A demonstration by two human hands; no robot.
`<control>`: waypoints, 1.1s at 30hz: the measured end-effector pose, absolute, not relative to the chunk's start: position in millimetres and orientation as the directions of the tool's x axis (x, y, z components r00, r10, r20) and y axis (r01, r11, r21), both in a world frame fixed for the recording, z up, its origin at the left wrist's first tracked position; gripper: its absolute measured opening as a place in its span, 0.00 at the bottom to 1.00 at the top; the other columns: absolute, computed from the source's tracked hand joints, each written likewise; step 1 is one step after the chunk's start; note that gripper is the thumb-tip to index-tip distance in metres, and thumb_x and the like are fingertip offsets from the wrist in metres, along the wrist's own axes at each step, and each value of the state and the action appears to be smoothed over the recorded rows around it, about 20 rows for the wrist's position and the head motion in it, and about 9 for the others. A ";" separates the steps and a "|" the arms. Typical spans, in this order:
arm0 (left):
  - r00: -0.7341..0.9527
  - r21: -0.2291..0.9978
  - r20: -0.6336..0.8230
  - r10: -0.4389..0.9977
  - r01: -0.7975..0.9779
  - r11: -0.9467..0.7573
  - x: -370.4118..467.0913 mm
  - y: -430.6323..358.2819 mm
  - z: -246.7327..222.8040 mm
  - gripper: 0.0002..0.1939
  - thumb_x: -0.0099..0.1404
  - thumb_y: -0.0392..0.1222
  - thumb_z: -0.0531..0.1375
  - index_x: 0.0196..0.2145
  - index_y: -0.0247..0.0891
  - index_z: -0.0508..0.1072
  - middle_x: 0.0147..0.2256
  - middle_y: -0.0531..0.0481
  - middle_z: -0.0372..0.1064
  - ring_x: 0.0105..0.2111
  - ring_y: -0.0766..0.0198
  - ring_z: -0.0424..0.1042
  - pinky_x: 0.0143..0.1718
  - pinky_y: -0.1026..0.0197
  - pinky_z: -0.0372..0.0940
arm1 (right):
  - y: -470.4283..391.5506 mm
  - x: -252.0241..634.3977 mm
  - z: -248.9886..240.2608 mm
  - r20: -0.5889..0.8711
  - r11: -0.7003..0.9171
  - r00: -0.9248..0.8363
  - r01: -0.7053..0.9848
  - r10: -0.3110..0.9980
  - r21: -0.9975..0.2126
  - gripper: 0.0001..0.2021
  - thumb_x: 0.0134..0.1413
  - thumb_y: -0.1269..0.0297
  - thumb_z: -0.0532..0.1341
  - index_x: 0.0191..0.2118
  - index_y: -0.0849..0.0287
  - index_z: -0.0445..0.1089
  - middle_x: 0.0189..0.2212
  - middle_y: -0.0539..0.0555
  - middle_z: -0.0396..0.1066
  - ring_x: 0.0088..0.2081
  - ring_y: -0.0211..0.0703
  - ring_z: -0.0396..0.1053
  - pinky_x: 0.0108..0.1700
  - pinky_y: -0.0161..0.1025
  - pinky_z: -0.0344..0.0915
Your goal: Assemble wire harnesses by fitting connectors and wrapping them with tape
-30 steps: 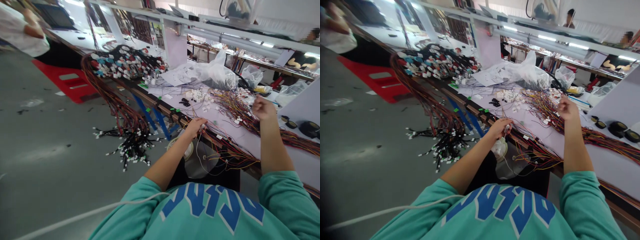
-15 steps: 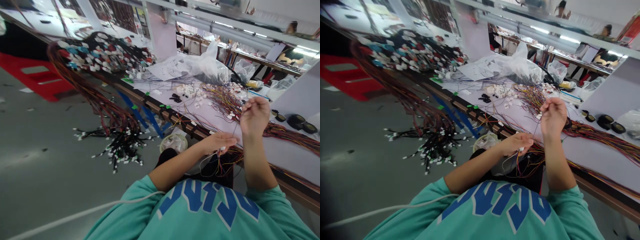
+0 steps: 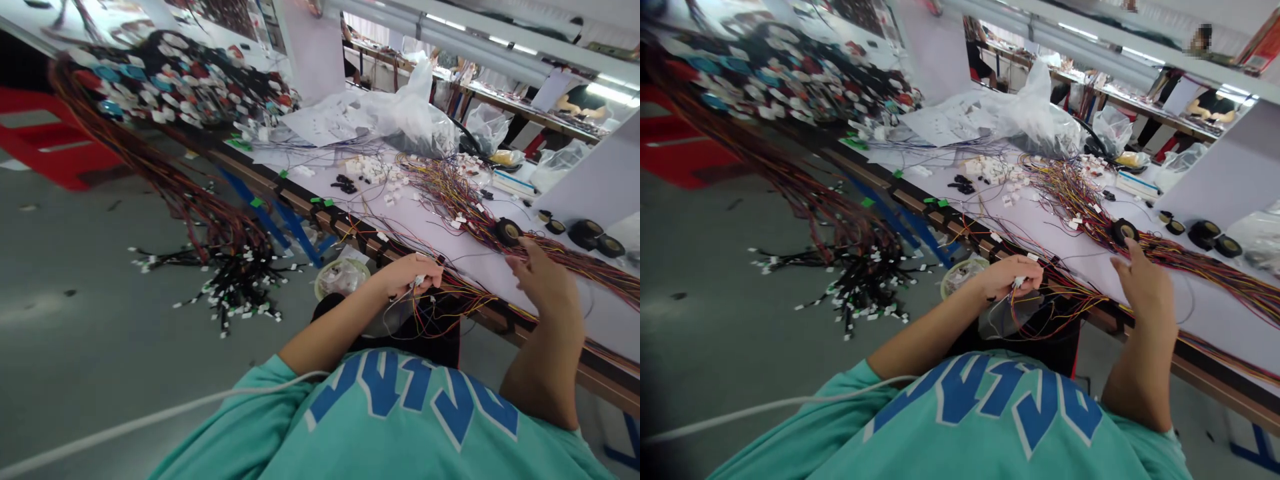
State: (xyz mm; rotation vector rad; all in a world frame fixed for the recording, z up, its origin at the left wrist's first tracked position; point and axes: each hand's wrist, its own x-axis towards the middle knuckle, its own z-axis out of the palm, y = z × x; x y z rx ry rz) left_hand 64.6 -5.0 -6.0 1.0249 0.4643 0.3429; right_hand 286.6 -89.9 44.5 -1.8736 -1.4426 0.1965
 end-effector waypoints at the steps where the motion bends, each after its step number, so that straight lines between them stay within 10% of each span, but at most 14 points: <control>1: 0.845 0.875 -0.210 0.492 -0.062 0.481 64.3 -4.9 -4.0 0.14 0.50 0.43 0.60 0.14 0.32 0.68 0.09 0.56 0.53 0.08 0.76 0.51 0.11 0.70 0.42 | -95.6 273.7 44.9 0.418 -0.111 0.386 0.829 0.822 -0.548 0.14 0.47 0.58 0.60 0.43 0.49 0.68 0.18 0.48 0.67 0.25 0.45 0.68 0.30 0.41 0.66; 4: 0.828 0.888 -0.199 0.524 -0.074 0.454 60.5 -6.1 5.2 0.13 0.51 0.42 0.60 0.14 0.32 0.68 0.09 0.56 0.54 0.09 0.77 0.51 0.11 0.70 0.43 | -99.6 228.1 46.9 0.675 0.118 0.151 0.934 0.722 -0.336 0.13 0.53 0.61 0.56 0.45 0.50 0.68 0.36 0.55 0.73 0.38 0.46 0.71 0.42 0.45 0.66; 9: 0.788 0.907 -0.159 0.594 -0.120 0.403 50.4 -10.6 18.0 0.12 0.53 0.39 0.57 0.15 0.32 0.68 0.10 0.56 0.54 0.10 0.76 0.52 0.12 0.71 0.44 | -80.0 192.0 38.7 0.577 0.492 -0.307 0.849 0.757 -0.194 0.11 0.57 0.69 0.52 0.43 0.54 0.69 0.41 0.55 0.73 0.43 0.43 0.69 0.46 0.45 0.65; 17: 0.700 0.793 -0.234 0.674 -0.263 0.549 40.0 -12.9 24.6 0.17 0.62 0.45 0.51 0.20 0.33 0.68 0.16 0.53 0.60 0.16 0.73 0.60 0.18 0.70 0.57 | -79.7 181.2 33.6 0.644 0.425 -0.108 0.830 0.757 -0.361 0.08 0.53 0.71 0.54 0.29 0.54 0.68 0.25 0.49 0.70 0.28 0.38 0.67 0.30 0.37 0.64; 22: 0.719 0.714 -0.193 0.668 -0.363 0.598 29.0 -12.1 25.5 0.07 0.54 0.31 0.55 0.28 0.30 0.73 0.24 0.48 0.68 0.23 0.70 0.67 0.25 0.68 0.63 | -86.5 173.6 40.0 0.607 0.370 -0.025 0.813 0.794 -0.450 0.07 0.50 0.71 0.55 0.25 0.55 0.67 0.21 0.48 0.66 0.23 0.36 0.63 0.25 0.35 0.60; 33: 0.705 0.742 -0.100 0.702 -0.417 0.525 19.8 -18.8 14.4 0.09 0.48 0.28 0.61 0.30 0.31 0.75 0.25 0.50 0.70 0.23 0.71 0.68 0.27 0.68 0.66 | -94.5 163.0 42.6 0.593 0.417 -0.140 0.834 0.793 -0.361 0.10 0.49 0.72 0.53 0.21 0.56 0.65 0.21 0.50 0.63 0.25 0.36 0.61 0.27 0.35 0.58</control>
